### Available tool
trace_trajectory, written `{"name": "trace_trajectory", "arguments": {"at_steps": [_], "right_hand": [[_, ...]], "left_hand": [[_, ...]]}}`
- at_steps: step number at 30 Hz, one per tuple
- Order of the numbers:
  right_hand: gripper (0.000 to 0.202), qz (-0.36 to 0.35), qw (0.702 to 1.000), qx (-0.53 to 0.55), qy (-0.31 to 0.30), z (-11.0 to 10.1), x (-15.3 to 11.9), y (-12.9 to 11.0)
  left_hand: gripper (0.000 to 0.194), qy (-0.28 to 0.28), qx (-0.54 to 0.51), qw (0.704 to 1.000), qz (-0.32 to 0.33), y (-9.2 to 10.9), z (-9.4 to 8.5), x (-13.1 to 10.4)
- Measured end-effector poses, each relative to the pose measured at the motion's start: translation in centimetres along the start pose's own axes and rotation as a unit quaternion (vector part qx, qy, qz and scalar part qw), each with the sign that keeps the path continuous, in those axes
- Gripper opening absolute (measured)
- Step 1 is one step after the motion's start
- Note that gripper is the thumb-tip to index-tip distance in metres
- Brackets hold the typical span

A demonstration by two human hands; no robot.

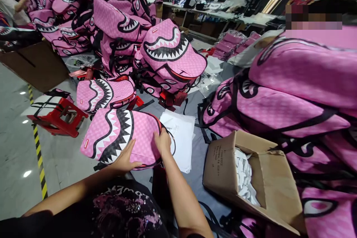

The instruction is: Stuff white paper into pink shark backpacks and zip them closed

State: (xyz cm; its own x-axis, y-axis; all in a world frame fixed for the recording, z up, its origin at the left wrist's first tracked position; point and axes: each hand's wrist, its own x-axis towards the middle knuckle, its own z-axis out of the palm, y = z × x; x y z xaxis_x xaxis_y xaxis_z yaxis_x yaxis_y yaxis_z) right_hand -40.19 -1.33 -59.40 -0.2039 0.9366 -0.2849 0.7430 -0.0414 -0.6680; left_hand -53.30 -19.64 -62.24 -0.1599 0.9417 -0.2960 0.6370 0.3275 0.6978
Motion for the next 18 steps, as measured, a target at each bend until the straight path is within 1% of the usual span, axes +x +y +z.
{"name": "trace_trajectory", "arguments": {"at_steps": [1, 2, 3, 4, 5, 6, 7, 8, 9, 10, 11, 12, 13, 14, 15, 16, 17, 18], "right_hand": [[0.025, 0.003, 0.994, 0.105, -0.022, -0.4, -0.3, -1.0], [0.02, 0.016, 0.973, 0.222, -0.06, -0.7, -0.6, -2.2], [0.017, 0.033, 0.936, 0.334, -0.104, -0.9, -1.0, -3.4], [0.016, 0.048, 0.892, 0.427, -0.141, -0.9, -1.4, -4.5], [0.018, 0.052, 0.853, 0.494, -0.162, -0.9, -1.8, -5.6], [0.022, 0.045, 0.827, 0.534, -0.171, -0.9, -2.2, -6.3], [0.027, 0.021, 0.81, 0.556, -0.182, -1.0, -2.5, -6.8], [0.031, -0.011, 0.802, 0.564, -0.198, -1.5, -2.7, -6.8], [0.036, -0.049, 0.799, 0.56, -0.211, -2.3, -2.7, -6.3], [0.041, -0.087, 0.805, 0.548, -0.209, -3.6, -2.6, -5.3], [0.044, -0.115, 0.823, 0.525, -0.183, -5.3, -2.5, -3.6], [0.046, -0.133, 0.851, 0.492, -0.125, -7.5, -2.2, -1.5], [0.044, -0.137, 0.886, 0.443, -0.031, -9.9, -1.8, 1.2], [0.039, -0.127, 0.917, 0.37, 0.07, -12.6, -1.3, 4.2], [0.034, -0.101, 0.939, 0.281, 0.172, -15.2, -0.8, 7.4], [0.031, -0.058, 0.948, 0.174, 0.261, -17.7, -0.3, 10.6], [0.031, 0.006, 0.95, 0.062, 0.305, -19.8, 0.1, 13.6], [0.033, 0.081, 0.952, -0.044, 0.291, -21.4, 0.5, 16.2]], "left_hand": [[0.118, 0.001, -0.023, 1.0, 0.007, 1.6, -0.1, 0.1], [0.126, 0.009, -0.042, 0.999, 0.014, 3.3, -0.3, 0.2], [0.13, 0.026, -0.058, 0.998, 0.02, 5.0, -0.5, 0.2], [0.13, 0.052, -0.071, 0.996, 0.028, 6.4, -0.9, 0.1], [0.126, 0.082, -0.082, 0.992, 0.039, 7.6, -1.5, -0.1], [0.116, 0.113, -0.093, 0.988, 0.049, 8.4, -2.2, -0.3], [0.102, 0.143, -0.105, 0.983, 0.055, 8.7, -3.1, -0.5], [0.087, 0.169, -0.119, 0.977, 0.055, 8.7, -4.1, -0.6], [0.074, 0.193, -0.133, 0.971, 0.046, 8.3, -5.2, -0.7], [0.064, 0.216, -0.147, 0.965, 0.027, 7.6, -6.2, -0.7], [0.06, 0.235, -0.157, 0.959, 0.005, 6.8, -7.2, -0.6], [0.059, 0.248, -0.163, 0.955, -0.016, 6.0, -8.0, -0.5], [0.059, 0.256, -0.163, 0.952, -0.033, 5.3, -8.7, -0.4], [0.06, 0.26, -0.157, 0.952, -0.045, 4.9, -9.1, -0.3], [0.06, 0.265, -0.147, 0.952, -0.049, 4.7, -9.4, -0.1], [0.06, 0.269, -0.134, 0.953, -0.048, 4.8, -9.6, 0.1], [0.06, 0.275, -0.114, 0.954, -0.042, 5.2, -9.6, 0.3], [0.06, 0.283, -0.088, 0.954, -0.037, 5.8, -9.6, 0.5]]}}
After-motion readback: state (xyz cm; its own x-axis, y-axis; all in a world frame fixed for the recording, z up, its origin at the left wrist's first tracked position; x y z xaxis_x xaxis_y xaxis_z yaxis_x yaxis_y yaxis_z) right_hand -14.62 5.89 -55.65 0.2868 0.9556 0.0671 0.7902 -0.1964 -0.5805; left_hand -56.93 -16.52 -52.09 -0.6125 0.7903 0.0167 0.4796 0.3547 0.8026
